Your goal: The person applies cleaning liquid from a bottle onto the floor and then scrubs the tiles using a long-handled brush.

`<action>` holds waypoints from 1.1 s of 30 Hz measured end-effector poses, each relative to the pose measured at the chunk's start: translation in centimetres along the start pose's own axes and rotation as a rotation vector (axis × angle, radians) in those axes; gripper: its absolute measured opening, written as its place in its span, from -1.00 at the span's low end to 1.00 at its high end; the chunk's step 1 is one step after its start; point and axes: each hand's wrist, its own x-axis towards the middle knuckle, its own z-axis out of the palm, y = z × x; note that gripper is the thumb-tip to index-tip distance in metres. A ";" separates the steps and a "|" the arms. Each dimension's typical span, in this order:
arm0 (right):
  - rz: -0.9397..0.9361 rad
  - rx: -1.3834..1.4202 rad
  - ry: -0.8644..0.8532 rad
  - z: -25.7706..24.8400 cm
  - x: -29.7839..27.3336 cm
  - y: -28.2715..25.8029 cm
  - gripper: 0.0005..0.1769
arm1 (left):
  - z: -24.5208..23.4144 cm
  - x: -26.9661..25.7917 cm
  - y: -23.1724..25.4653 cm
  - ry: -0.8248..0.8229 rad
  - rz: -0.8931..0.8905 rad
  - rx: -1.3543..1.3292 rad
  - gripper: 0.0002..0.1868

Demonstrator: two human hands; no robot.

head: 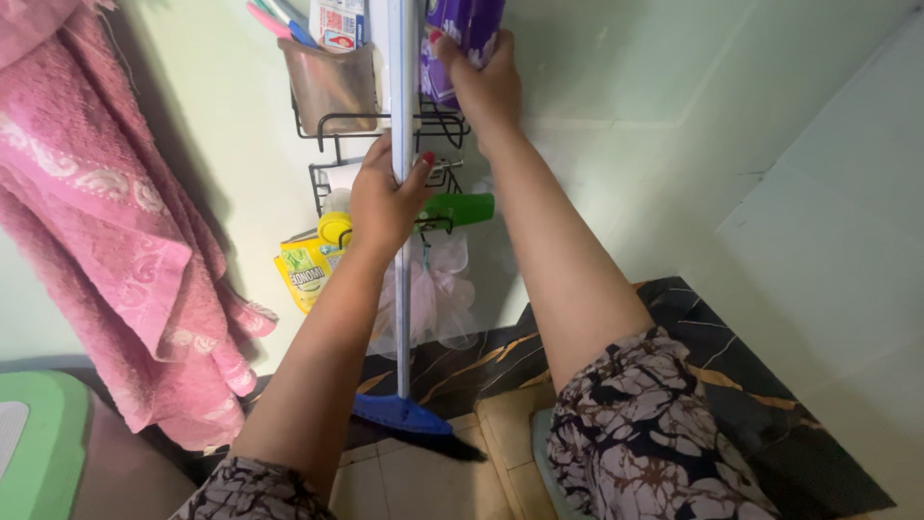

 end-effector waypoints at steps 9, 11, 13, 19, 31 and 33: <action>-0.065 -0.206 0.057 0.2 0.4 0.0 -0.14 | 0.2 0.9 0.4 -0.011 -0.184 -0.164 -0.68; -0.035 -0.316 0.094 0.8 -0.2 -0.4 -0.14 | 0.3 0.7 0.3 -0.004 -0.181 -0.155 -0.67; 0.059 -0.343 0.109 1.1 -0.4 -0.4 -0.19 | 0.5 0.7 0.2 -0.006 -0.160 -0.093 -0.66; -0.080 -0.458 0.225 2.3 -0.9 1.0 -0.23 | 0.8 -0.2 0.5 0.016 -0.034 0.198 -0.68; -0.122 -0.161 0.051 2.6 -0.5 4.8 -0.18 | 0.8 0.7 -2.1 0.013 0.100 0.210 -0.50; -0.198 -0.141 0.097 2.9 -0.5 5.4 -0.21 | 1.1 0.6 -2.1 0.089 0.263 0.385 -0.43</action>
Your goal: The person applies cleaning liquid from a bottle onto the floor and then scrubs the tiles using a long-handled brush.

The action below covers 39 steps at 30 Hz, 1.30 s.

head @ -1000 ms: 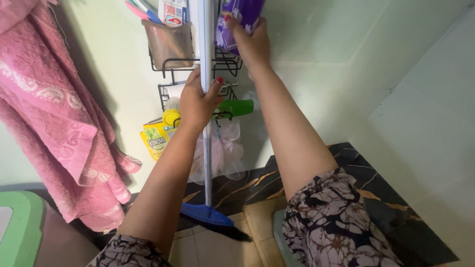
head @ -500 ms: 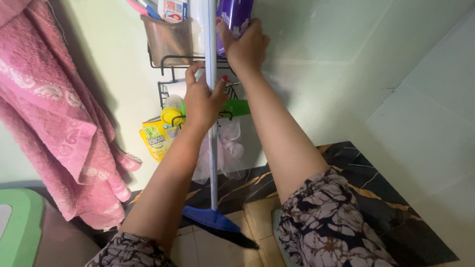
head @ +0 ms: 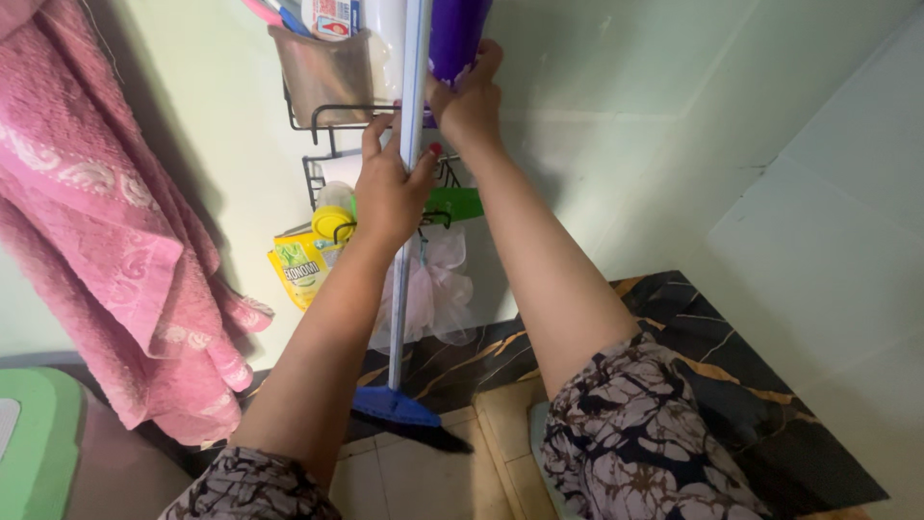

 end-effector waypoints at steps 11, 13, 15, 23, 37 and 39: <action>0.032 0.116 0.008 -4.1 -2.3 0.3 -0.25 | -0.9 -4.2 2.6 -0.248 -0.250 -0.372 -0.64; 0.143 0.343 0.013 -6.3 -3.5 0.3 -0.31 | 0.0 -5.9 2.6 -0.363 -0.358 -0.506 -0.66; 0.146 0.451 0.037 -9.2 -5.8 0.6 -0.46 | 1.5 -7.9 2.4 -0.508 -0.478 -0.547 -0.68; 0.192 0.566 -0.139 -20.5 -13.5 -1.3 -0.67 | 7.3 -16.9 2.3 -0.990 -0.486 -0.520 -0.69; 0.726 0.130 -0.437 -35.3 -30.0 3.0 -0.81 | 21.3 -40.1 -3.8 -1.648 -0.121 -0.374 -0.76; 0.859 0.042 -0.389 -36.1 -33.4 2.5 -0.77 | 21.4 -42.8 -4.1 -1.654 -0.078 -0.277 -0.74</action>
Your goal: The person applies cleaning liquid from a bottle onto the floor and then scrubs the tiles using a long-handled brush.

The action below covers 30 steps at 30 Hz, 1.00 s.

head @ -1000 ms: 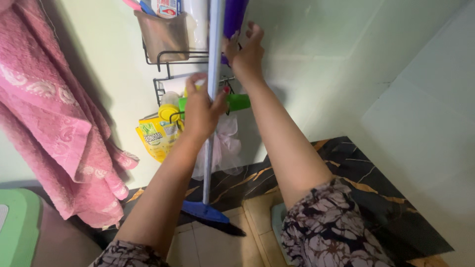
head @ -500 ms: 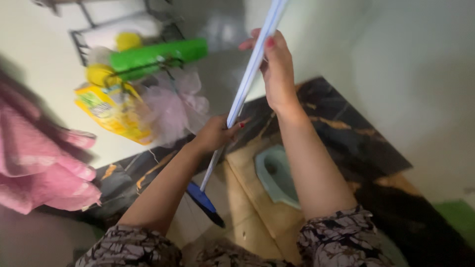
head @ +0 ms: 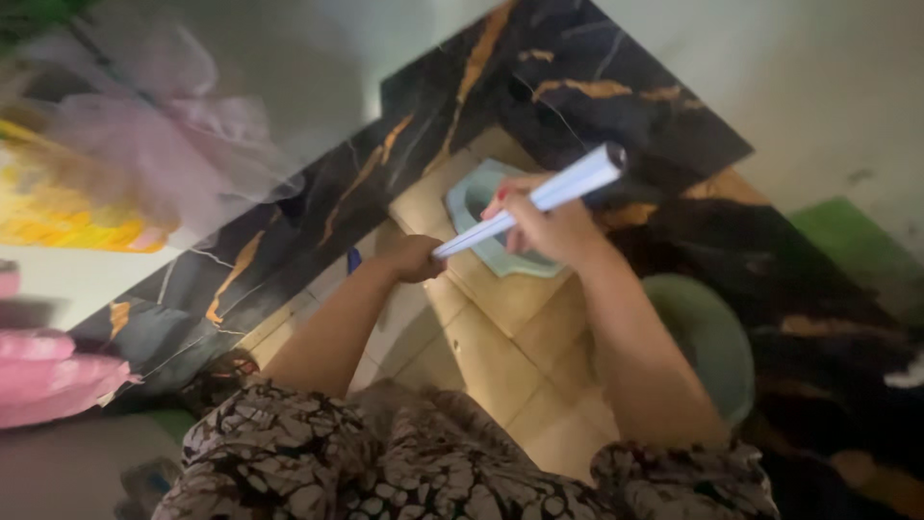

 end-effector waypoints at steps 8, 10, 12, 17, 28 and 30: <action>0.241 0.476 0.254 6.8 -11.5 11.8 -0.73 | 5.0 -3.5 0.0 -0.235 -0.206 0.304 -0.64; 0.238 0.671 0.283 9.3 -13.6 13.3 -0.68 | 6.2 -5.0 -0.6 -0.239 -0.206 0.341 -0.64; 0.193 0.668 0.318 12.2 -14.5 14.1 -0.70 | 8.1 -6.7 -1.5 -0.221 -0.175 0.277 -0.66; 0.177 0.121 0.330 16.6 -17.1 9.6 -0.76 | 13.2 -9.5 -1.9 -0.146 -0.033 -0.069 -0.71; 0.114 -0.139 0.551 18.2 -19.4 -1.8 -0.82 | 9.6 -8.7 1.6 -0.304 0.072 0.140 -0.66; 0.085 -0.118 0.567 19.9 -19.5 1.1 -0.80 | 9.0 -8.9 -0.5 -0.337 -0.016 0.227 -0.70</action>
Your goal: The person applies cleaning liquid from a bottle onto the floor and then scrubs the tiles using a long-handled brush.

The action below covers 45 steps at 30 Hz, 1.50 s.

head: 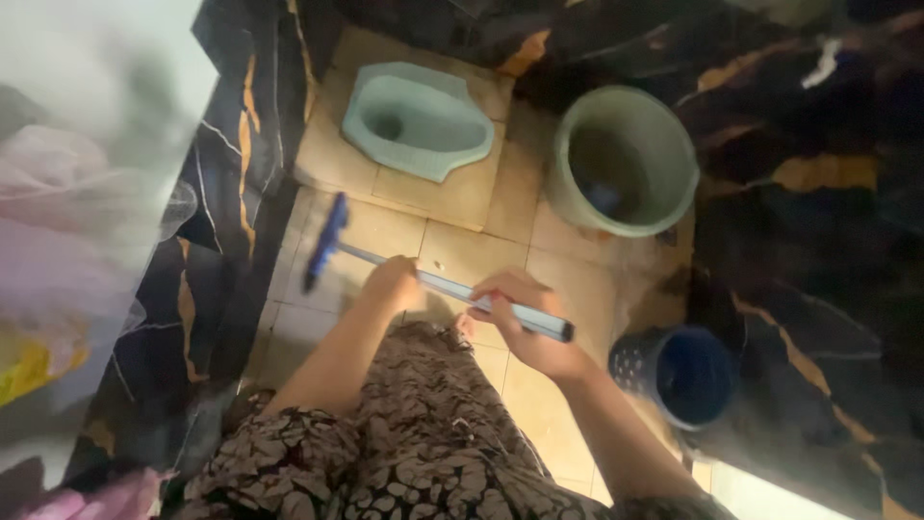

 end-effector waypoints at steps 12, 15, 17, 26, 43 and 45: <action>0.108 -0.107 0.077 3.2 -6.4 1.4 -0.87 | 8.9 -1.6 1.4 -0.128 0.020 0.026 -0.69; 0.218 -0.126 0.089 0.8 -7.5 -1.0 -0.88 | 9.2 -0.8 5.5 -0.193 0.109 0.069 -0.74; 0.184 -0.140 0.119 -0.9 -7.7 -1.4 -0.90 | 8.2 -0.4 7.3 -0.207 0.169 0.121 -0.77; 0.155 0.275 0.247 -2.6 -11.2 5.2 -0.78 | 7.2 -0.3 6.8 -0.040 0.058 0.206 -0.76; -0.090 -0.107 0.060 -4.1 -9.8 -1.6 -0.86 | 9.0 -1.3 7.2 -0.193 0.244 0.072 -0.82; -0.048 -0.046 0.090 -3.5 -9.2 -0.3 -0.82 | 7.8 -1.4 4.9 0.037 0.381 0.096 -0.85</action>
